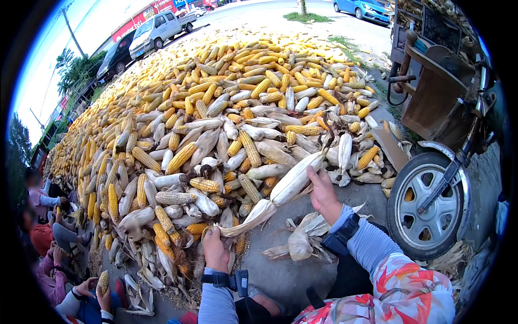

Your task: The person sits on the ground next to a large pile of corn and shucks the cobs by hand. They pull back the husks to reveal the kernels and then discard the husks onto the ground.

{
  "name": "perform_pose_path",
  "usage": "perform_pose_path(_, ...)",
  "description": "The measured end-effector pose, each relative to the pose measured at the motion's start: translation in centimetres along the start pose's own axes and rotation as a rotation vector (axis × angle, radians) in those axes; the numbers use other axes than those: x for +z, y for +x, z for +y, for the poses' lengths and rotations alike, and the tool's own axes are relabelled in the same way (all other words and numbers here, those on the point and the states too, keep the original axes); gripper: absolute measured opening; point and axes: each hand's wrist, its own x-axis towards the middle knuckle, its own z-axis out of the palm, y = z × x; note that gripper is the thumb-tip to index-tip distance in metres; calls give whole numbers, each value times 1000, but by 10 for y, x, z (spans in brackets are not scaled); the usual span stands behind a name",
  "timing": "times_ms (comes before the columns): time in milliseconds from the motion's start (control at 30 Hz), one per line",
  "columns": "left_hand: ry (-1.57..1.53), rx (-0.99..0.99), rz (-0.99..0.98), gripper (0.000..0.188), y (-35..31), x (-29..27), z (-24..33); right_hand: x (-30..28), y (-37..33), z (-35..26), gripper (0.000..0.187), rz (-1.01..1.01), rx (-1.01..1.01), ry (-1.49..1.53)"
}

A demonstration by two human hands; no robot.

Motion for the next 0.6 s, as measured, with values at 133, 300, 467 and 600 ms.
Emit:
perform_pose_path(133, 144, -14, 151, 31, 6, -18, -6, 8, -13, 4, 38, -57, -85, -299)
perform_pose_path(300, 427, 85, 97, 54, -2, 5, -4, 5, -27, 15, 43, -201, -177, -734)
perform_pose_path(467, 573, 201, -233, 45, -26, 37, -7, 32, -66, 19, 48, -432, -51, -941)
perform_pose_path(600, 515, 328, -369, 33, -29, 54, -29, 23, -81, 38, 51, -571, -60, -1016)
